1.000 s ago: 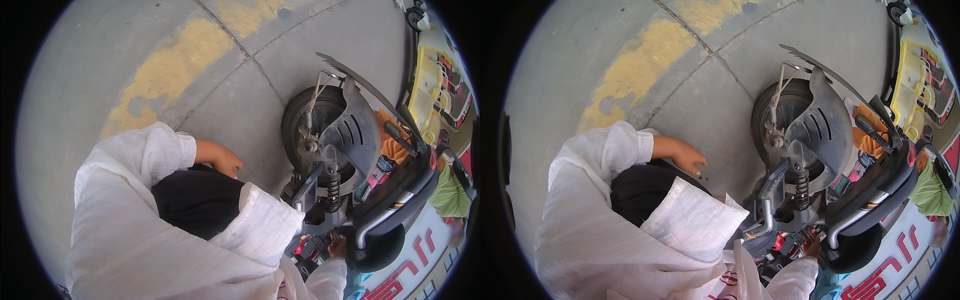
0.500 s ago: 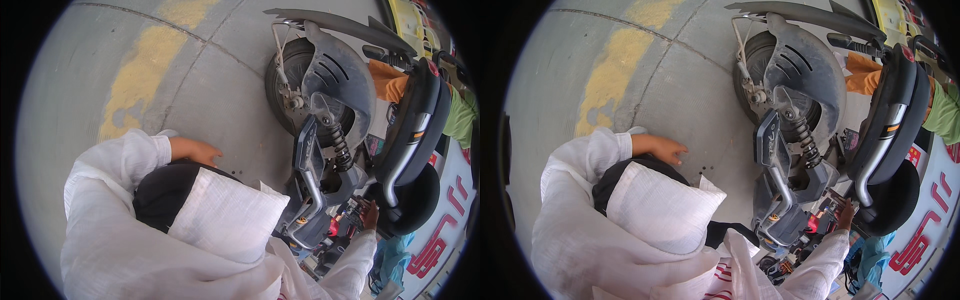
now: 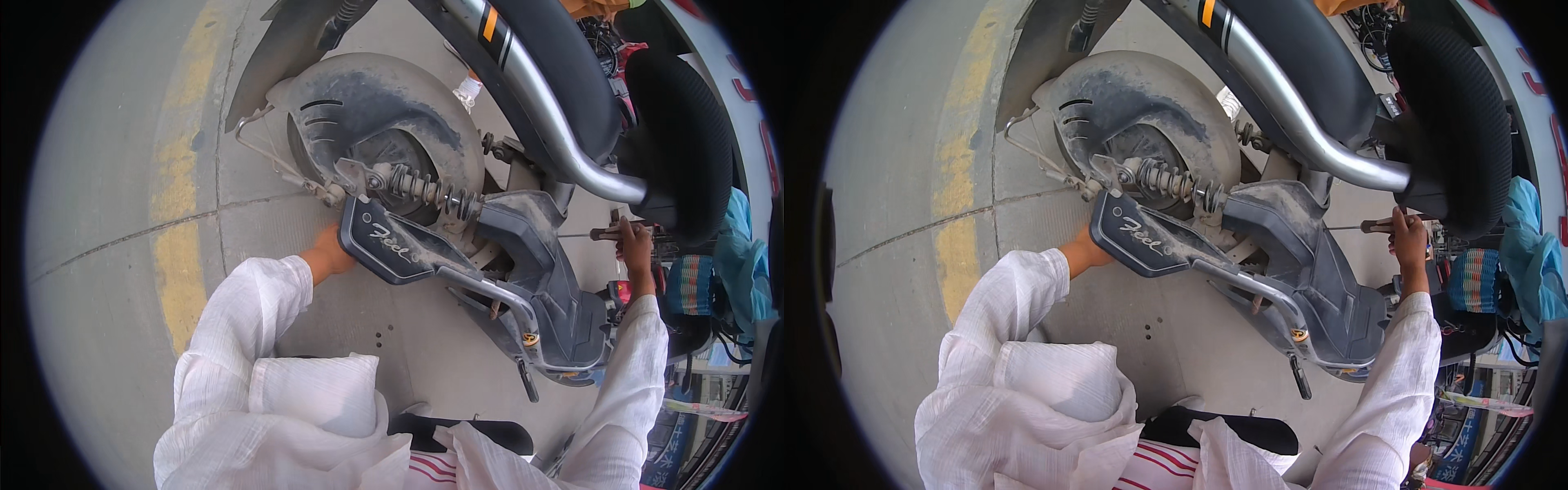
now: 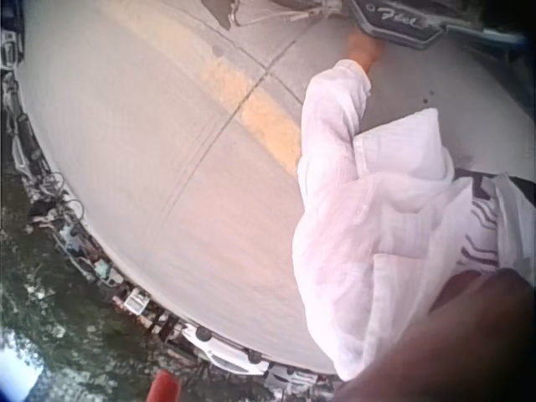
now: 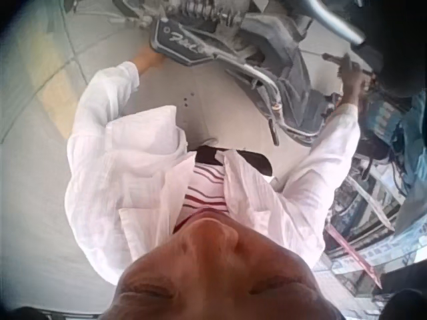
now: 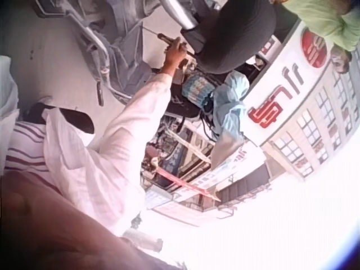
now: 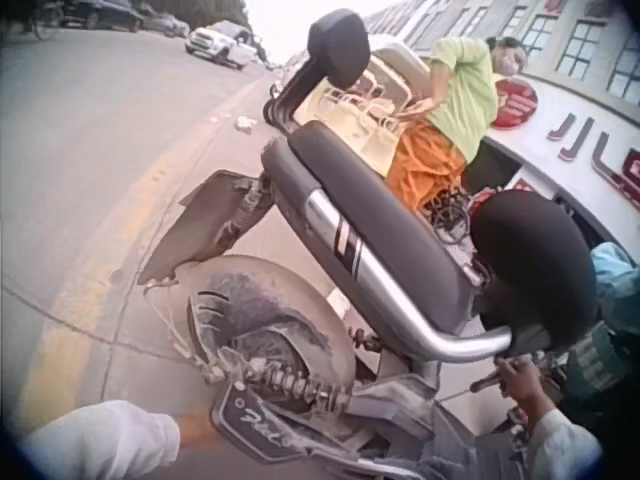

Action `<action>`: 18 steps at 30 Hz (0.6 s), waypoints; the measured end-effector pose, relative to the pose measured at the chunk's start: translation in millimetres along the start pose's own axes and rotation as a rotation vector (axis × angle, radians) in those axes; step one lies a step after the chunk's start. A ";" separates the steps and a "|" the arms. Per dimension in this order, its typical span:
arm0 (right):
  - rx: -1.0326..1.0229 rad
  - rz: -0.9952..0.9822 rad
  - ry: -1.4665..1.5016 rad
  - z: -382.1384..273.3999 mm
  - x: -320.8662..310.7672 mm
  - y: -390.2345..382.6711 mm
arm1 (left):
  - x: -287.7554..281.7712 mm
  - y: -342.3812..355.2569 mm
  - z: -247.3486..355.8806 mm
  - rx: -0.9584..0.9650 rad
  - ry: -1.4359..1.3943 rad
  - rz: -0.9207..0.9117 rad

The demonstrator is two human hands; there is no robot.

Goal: The person uses a screwdriver to remove screws from the seat cover of a scooter, then lifts the cover to expose the internal frame and wiring. The person also briefly inspects the rear wheel area and retrieves a tool from a nearby cart before continuing to remove the seat cover.

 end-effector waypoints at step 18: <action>-0.137 0.134 -0.125 -25.6 17.2 -23.9 | 38.5 -26.6 -48.9 -0.222 -0.152 -0.159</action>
Point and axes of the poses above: each hand's wrist, its own y-axis towards the middle knuckle, its own x-axis out of the palm, z = x × y, the point moved 3 cm from there along y, towards the middle knuckle, and after that the axes turned 6 degrees about -z, right-handed, at the moved point
